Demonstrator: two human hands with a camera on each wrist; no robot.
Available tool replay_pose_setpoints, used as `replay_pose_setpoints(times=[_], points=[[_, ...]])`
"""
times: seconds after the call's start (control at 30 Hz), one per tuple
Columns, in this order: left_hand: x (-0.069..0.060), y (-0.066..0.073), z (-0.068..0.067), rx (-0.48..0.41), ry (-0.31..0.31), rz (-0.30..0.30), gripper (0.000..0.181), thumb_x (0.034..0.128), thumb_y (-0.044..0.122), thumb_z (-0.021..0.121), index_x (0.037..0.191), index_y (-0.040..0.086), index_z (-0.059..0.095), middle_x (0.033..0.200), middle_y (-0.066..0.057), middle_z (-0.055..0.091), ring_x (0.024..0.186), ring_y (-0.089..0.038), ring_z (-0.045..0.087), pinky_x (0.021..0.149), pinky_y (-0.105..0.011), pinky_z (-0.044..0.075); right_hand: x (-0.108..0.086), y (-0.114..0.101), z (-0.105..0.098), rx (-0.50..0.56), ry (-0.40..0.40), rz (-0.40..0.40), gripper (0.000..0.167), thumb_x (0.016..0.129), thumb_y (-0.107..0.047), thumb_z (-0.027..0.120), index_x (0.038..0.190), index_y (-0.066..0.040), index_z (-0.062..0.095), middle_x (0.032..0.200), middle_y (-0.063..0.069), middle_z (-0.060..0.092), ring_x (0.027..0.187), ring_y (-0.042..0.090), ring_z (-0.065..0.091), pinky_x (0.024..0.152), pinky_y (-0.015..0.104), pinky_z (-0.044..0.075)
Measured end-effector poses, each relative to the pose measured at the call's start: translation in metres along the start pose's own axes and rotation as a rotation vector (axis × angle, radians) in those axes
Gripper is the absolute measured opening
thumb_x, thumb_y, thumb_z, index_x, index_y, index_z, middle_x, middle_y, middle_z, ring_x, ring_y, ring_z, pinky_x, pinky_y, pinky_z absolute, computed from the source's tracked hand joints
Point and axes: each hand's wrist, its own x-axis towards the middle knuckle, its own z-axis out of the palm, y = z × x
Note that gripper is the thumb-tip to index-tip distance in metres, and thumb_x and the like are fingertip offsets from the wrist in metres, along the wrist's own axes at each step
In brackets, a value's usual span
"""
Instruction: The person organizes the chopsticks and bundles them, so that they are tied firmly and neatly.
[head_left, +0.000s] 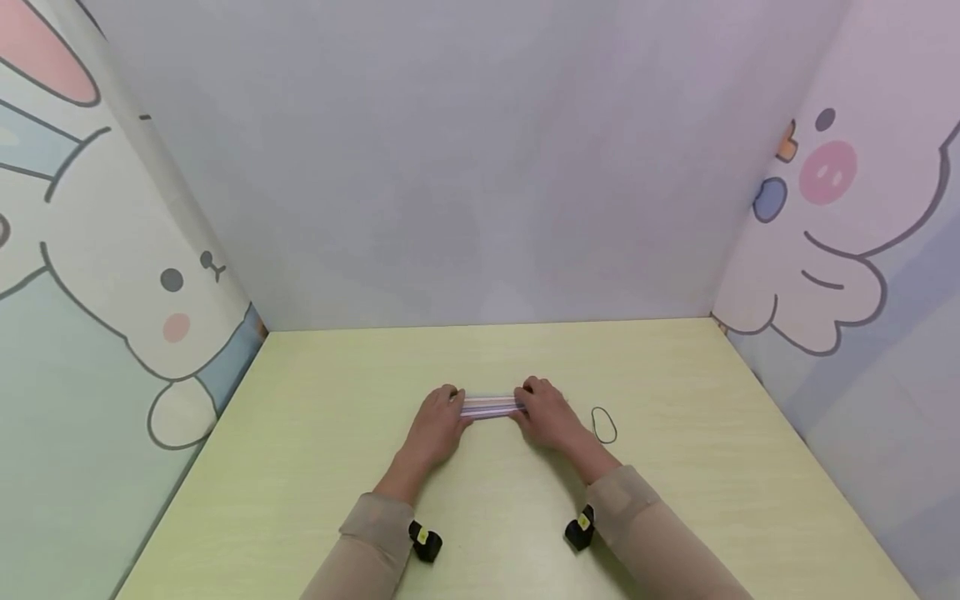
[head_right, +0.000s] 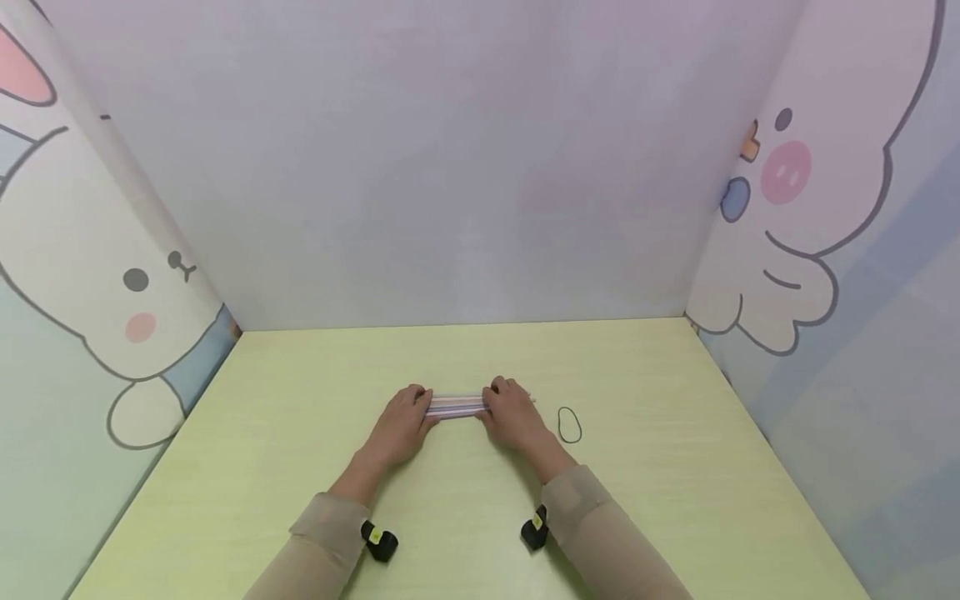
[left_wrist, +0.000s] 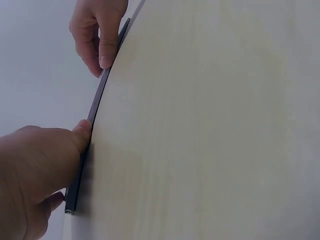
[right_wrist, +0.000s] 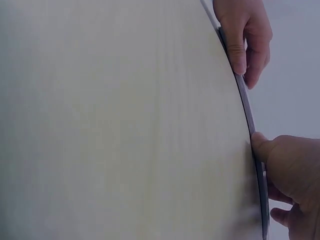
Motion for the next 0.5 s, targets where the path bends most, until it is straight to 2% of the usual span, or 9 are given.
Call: replay_pose_setpoints(times=[0.23,0.5], points=[[-0.0011,0.0009,-0.0015,0.054,0.027,0.020,0.051,0.0984,0.031,0.067,0.136,-0.002,0.058,0.129,-0.016,0.053,0.122,-0.032,0.051,0.109,-0.043,0.037,-0.0013,-0.0019,-0.0020,0.028,-0.036,0.043,0.024,0.095,-0.029,0.072,0.102,-0.008,0.064,0.106,0.010,0.055,0.092,0.026,0.048,0.074,0.041,0.043],[-0.0026,0.0008,0.0020,0.061,0.028,0.010,0.041,0.0989,0.031,0.065,0.128,0.003,0.062,0.122,-0.010,0.053,0.113,-0.027,0.052,0.096,-0.041,0.044,-0.0040,-0.0036,-0.0006,-0.035,-0.001,0.012,0.023,0.093,-0.029,0.075,0.102,-0.008,0.072,0.104,0.007,0.059,0.088,0.024,0.051,0.072,0.038,0.043]])
